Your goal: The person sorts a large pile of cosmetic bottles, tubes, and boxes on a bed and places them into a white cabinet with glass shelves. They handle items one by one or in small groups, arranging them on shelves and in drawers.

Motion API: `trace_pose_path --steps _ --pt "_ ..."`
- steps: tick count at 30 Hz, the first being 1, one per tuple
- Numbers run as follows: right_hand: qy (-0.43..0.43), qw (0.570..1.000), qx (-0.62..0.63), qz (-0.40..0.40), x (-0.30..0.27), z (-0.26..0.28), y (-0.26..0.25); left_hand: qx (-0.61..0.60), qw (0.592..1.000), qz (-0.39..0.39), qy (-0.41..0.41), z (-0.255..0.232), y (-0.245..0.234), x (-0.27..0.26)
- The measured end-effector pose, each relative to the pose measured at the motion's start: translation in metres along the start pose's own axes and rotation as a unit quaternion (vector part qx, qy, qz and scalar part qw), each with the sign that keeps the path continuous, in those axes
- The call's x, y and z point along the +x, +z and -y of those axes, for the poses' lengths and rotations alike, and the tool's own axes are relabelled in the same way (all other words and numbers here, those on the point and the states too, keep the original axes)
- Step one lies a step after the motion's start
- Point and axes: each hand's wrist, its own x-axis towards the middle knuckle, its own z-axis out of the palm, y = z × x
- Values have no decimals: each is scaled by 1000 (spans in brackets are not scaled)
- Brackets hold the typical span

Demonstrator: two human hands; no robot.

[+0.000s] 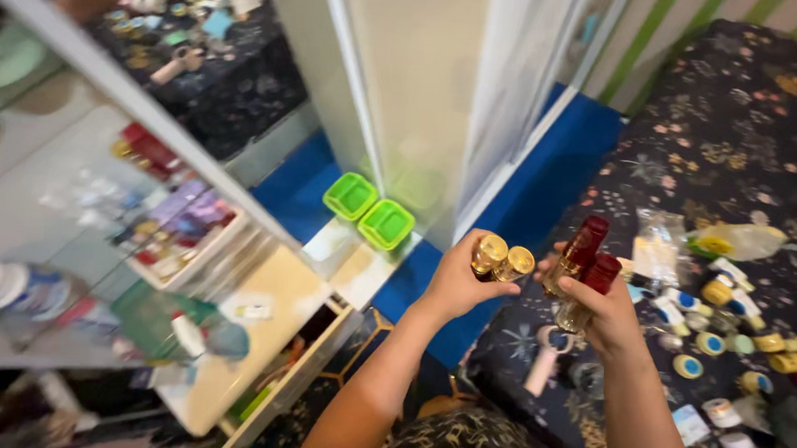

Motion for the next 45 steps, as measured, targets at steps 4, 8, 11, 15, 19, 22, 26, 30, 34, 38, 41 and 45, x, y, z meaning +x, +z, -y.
trace_pose_path --steps 4,8,11,15,19,22,26,30,34,38,41,45 --pt "1 999 -42 21 -5 -13 74 3 1000 -13 25 -12 -64 -45" --pt "36 999 7 18 -16 -27 125 -214 975 8 -60 -9 -108 -79" --pt "92 994 -12 61 -21 -30 149 -260 963 19 -59 -8 -132 -94" --pt "147 980 -105 85 -29 -29 161 -196 980 27 7 -15 -145 -104" --pt "208 967 -122 80 -41 -22 144 -105 988 100 54 -28 -144 -104" --pt "242 957 -132 94 -47 -16 123 105 966 141 188 -40 -134 -102" --pt "270 940 -183 95 -54 -4 88 181 927 240 223 -50 -89 -94" --pt "297 942 -141 58 -64 5 45 185 906 319 206 -47 -30 -89" --pt "306 950 -63 -3 -81 -5 -17 79 910 356 196 -22 36 -84" --pt "271 958 72 -67 -109 -48 -108 -100 942 314 64 21 113 -84" --pt "170 954 7 -246 -131 -86 -191 -154 951 259 -72 47 165 -86" --pt "171 809 -238 -510 -174 -122 -316 -105 975 190 -44 70 199 -74"
